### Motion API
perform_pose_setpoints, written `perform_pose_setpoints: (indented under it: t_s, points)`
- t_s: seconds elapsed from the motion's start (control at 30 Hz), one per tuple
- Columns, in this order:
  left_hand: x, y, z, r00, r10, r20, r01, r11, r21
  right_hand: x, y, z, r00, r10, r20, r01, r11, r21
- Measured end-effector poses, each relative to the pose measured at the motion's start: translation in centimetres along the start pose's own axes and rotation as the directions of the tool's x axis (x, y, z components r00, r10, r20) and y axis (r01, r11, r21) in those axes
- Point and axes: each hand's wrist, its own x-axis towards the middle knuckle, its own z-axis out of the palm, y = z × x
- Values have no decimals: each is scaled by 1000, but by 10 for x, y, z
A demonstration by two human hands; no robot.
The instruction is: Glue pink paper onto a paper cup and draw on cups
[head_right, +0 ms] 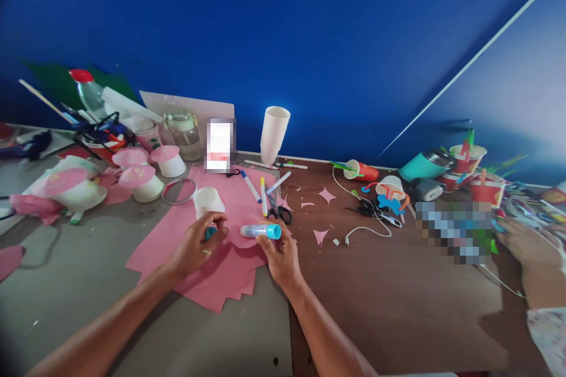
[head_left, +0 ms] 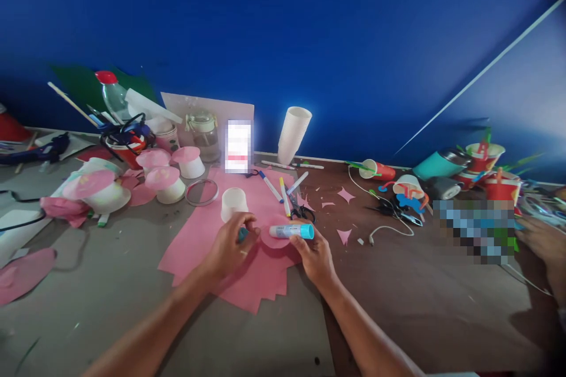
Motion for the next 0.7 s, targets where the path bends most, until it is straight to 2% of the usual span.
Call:
perform_pose_setpoints:
  t_s: [0.1,0.17,0.33,0.43,0.57,0.7]
  points:
    - [2,5,-2,978,-198,73,209,955,-209,0,-7,-1,999,-36,28,36,999,17]
    - [1,11,-3,950,-259,176,304,897,-320,-2,-11,-1,996,-81,46,80,997,21]
    - [-3,16,-1,883,-213,417,424,743,-518,-5,-14,0,988,-129,79,127,992,29]
    - [-3,15,0,846,-185,500,463,720,-517,-6,-13,1,990,-123,72,118,991,62]
    - [-2,17,-1,827,-193,527,466,760,-453,-4,-13,2,998,24,56,-33,984,173]
    - [-1,21,-2,822,-250,511,488,772,-408,-2,-15,4,977,195,84,-212,921,326]
